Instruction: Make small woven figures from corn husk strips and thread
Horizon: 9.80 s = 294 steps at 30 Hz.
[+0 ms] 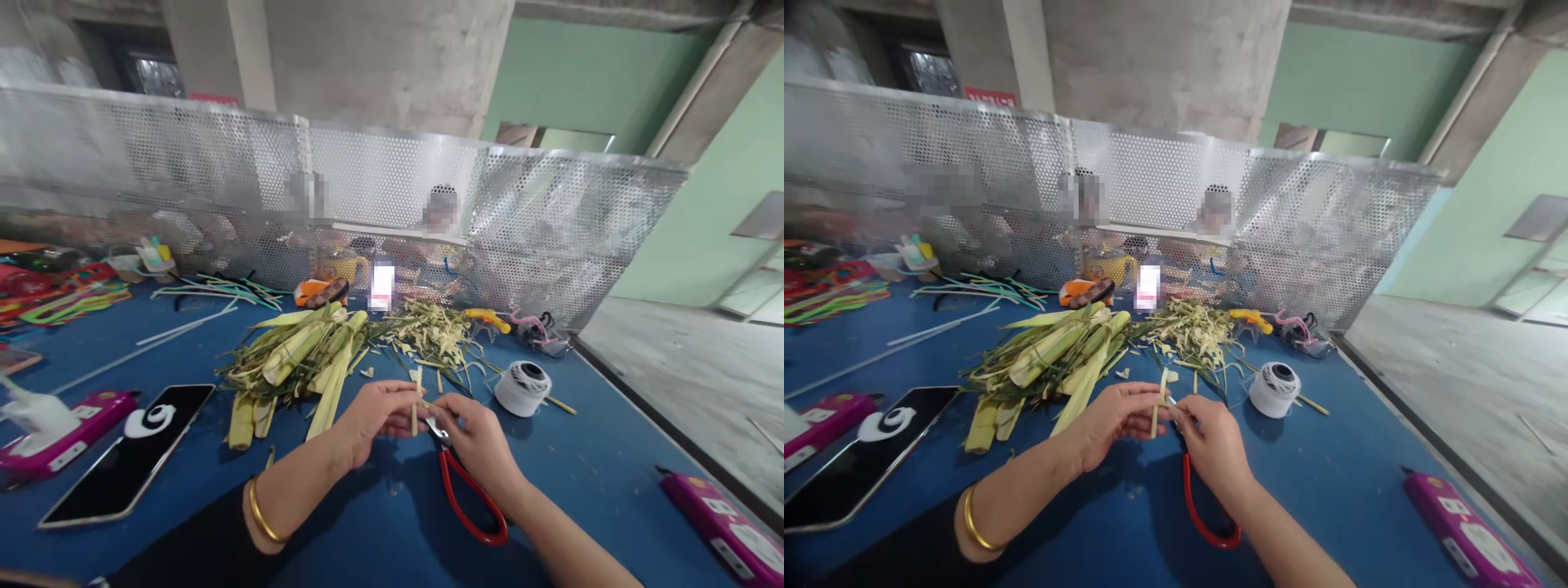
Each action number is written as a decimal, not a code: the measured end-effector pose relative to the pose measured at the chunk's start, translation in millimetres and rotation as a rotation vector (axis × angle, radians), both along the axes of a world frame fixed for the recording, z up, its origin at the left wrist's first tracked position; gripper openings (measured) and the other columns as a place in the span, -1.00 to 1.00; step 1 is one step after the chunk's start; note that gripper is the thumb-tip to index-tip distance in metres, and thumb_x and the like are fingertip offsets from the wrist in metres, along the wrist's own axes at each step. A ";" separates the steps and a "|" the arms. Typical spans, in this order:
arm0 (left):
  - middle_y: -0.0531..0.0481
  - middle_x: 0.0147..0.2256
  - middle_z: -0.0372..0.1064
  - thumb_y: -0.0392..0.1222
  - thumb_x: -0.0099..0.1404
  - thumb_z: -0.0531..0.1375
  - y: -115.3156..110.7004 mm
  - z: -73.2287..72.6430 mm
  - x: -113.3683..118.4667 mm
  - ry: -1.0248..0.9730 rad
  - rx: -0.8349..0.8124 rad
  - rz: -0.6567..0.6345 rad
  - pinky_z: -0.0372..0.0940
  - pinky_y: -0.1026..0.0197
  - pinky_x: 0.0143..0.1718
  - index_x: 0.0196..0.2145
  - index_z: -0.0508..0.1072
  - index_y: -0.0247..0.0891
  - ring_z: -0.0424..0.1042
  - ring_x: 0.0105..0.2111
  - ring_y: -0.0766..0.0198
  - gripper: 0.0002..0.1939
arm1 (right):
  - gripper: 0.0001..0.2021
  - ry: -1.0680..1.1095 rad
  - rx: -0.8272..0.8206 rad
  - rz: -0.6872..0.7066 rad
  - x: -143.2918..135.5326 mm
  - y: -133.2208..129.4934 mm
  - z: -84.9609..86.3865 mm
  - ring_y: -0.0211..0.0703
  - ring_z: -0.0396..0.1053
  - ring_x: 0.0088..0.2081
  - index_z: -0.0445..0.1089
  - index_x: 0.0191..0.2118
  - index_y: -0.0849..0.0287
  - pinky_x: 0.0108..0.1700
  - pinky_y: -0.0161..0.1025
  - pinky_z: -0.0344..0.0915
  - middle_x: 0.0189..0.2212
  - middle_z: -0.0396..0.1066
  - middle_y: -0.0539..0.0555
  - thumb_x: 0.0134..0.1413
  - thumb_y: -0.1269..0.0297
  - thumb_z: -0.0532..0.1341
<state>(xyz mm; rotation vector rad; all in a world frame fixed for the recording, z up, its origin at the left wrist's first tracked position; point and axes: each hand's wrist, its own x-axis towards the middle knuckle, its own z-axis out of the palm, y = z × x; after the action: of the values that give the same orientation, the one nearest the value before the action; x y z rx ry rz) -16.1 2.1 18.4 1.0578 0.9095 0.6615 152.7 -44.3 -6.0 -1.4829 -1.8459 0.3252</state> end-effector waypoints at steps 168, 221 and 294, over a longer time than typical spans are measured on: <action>0.02 -0.69 0.32 0.16 0.19 0.15 10.2 -2.2 20.1 -0.006 0.404 0.148 0.24 0.29 -0.53 -0.62 0.35 -0.27 0.29 -0.68 0.38 -0.55 | -0.78 0.191 0.040 0.000 26.6 -0.1 22.8 -0.24 0.15 -0.55 0.29 -0.46 0.11 -0.50 -0.28 0.10 -0.63 0.21 -0.05 0.10 0.11 0.16; 0.00 -0.49 0.44 -0.11 -0.05 0.31 22.2 -4.9 -22.0 -0.036 0.053 0.165 0.24 0.29 -0.44 -0.48 0.51 -0.29 0.36 -0.49 0.31 -0.81 | -0.73 0.815 -0.303 0.153 -35.1 48.5 14.0 -0.28 0.20 -0.56 0.36 -0.54 0.17 -0.46 -0.26 0.21 -0.63 0.29 -0.06 -0.18 0.07 0.35; -0.21 -0.40 0.50 -0.06 0.26 0.01 51.5 24.2 -71.4 1.335 0.900 0.450 0.09 0.16 -0.45 -0.40 0.58 -0.20 0.44 -0.38 -0.02 -0.64 | -0.70 0.838 0.090 -0.133 17.1 30.1 54.9 -0.32 0.30 -0.60 0.35 -0.27 0.18 -0.55 -0.30 0.22 -0.52 0.45 -0.01 -0.15 0.17 0.33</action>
<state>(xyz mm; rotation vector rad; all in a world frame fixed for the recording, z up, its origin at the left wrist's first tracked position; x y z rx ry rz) -87.5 53.6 42.6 2.2239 2.1425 0.7110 169.7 -14.2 48.9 -1.1416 -1.0712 0.6666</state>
